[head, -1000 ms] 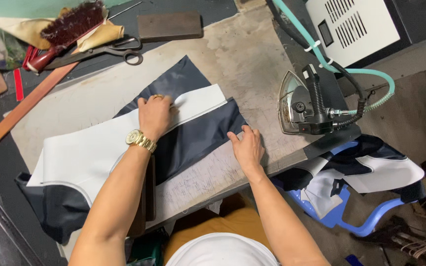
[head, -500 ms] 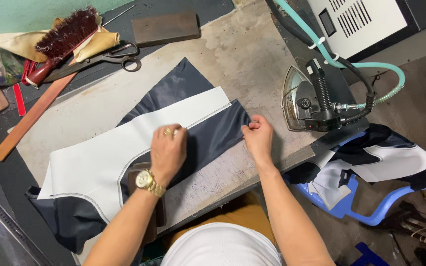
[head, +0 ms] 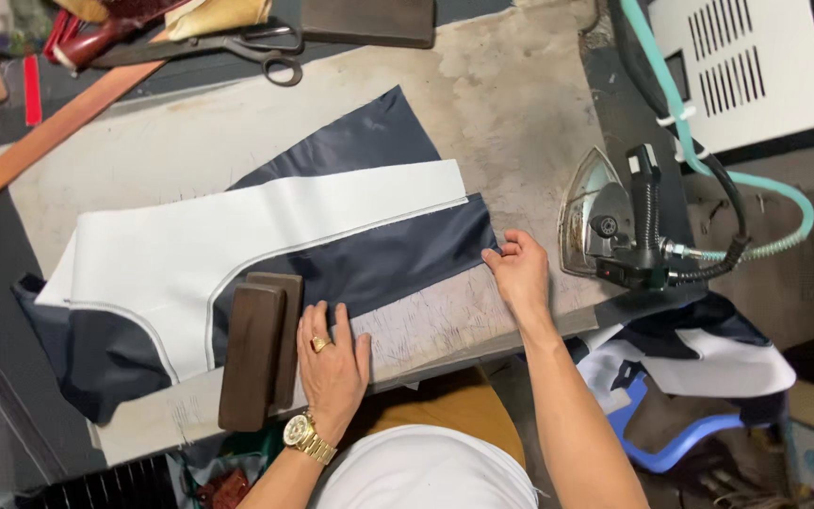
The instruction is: The person irons pieces of dark and white fabric on a workbench, using wooden blocks to press and hold sections of the material flat while applying a steam iron.
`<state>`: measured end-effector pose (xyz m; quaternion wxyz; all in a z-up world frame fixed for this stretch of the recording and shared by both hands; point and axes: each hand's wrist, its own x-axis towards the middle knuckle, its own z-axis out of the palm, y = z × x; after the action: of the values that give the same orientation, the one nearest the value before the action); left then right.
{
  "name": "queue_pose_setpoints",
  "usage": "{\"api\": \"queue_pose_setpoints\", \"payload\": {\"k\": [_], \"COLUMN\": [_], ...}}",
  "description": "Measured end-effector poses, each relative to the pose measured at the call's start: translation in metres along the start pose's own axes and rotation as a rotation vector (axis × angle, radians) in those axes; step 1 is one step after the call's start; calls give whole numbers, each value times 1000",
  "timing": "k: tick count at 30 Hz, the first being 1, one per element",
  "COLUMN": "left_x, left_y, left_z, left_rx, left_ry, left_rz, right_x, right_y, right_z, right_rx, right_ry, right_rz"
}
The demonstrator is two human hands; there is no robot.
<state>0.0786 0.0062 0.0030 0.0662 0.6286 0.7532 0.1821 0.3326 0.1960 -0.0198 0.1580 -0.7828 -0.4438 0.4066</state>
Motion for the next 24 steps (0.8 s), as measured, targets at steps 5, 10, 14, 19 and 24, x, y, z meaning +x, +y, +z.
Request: {"api": "queue_pose_setpoints", "payload": {"k": [5,10,14,19,24], "left_x": [-10,12,32,53,51], "left_y": [35,97,154,192,199], "left_z": [21,60,87,112,124], "left_rx": [68,107,30,91,142], "left_ry": [41,147,142,118,119], "left_rz": [-180,-158,-13,111,154], "right_x": [13,38,38,30,20], "right_y": [13,30,25,7,-37], "right_z": [-3,-10,-17,-32,-40], "right_rx": [71,26,-73,-158,-322], "right_ry": [-73,-146,-212,-252,-525], "right_rz": [-90,-176,-177,-261,-593]}}
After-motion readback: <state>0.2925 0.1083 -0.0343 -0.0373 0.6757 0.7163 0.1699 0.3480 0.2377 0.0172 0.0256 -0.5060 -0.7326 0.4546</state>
